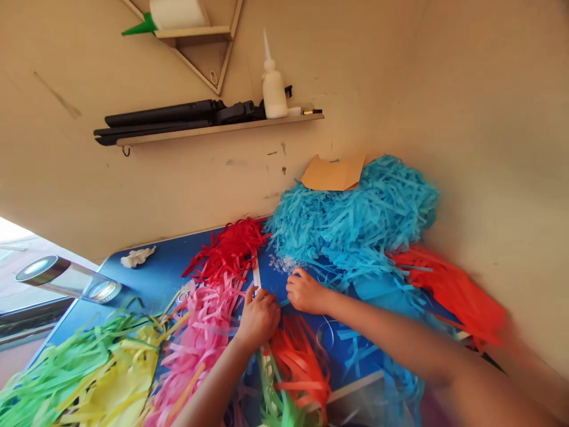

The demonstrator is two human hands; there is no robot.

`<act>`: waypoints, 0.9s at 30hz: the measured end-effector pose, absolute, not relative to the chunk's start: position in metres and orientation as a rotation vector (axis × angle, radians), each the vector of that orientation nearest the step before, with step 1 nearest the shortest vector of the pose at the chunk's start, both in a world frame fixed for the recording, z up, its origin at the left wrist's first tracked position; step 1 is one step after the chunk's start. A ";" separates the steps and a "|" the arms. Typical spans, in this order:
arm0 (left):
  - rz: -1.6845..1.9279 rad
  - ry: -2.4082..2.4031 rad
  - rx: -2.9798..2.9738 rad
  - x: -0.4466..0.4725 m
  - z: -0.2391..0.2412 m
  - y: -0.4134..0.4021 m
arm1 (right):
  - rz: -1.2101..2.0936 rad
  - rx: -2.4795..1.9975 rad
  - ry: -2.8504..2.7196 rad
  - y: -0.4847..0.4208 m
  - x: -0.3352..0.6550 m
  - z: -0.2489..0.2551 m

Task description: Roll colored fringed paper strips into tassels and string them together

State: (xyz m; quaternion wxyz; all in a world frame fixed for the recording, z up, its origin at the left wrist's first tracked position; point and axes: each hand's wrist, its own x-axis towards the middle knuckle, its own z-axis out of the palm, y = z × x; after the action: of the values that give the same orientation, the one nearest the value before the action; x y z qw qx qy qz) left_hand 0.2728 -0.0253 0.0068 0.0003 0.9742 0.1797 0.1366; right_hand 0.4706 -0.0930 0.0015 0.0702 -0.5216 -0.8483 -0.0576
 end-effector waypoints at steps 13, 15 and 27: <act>0.565 0.684 3.076 0.274 0.001 -0.031 | -0.234 -1.637 -2.390 -0.103 0.459 0.000; 0.565 0.688 3.073 0.274 0.000 -0.033 | -0.320 -1.597 -2.420 -0.108 0.457 -0.006; 0.373 0.803 2.899 0.247 -0.014 -0.026 | 0.227 -1.862 -2.032 -0.123 0.503 -0.020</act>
State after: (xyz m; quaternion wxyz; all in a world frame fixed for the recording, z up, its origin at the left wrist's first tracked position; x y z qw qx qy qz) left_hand 0.2469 -0.0259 -0.0141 0.0550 0.9549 0.2645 0.1230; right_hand 0.5032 -0.1235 -0.0197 0.1870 -0.6614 -0.7219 0.0807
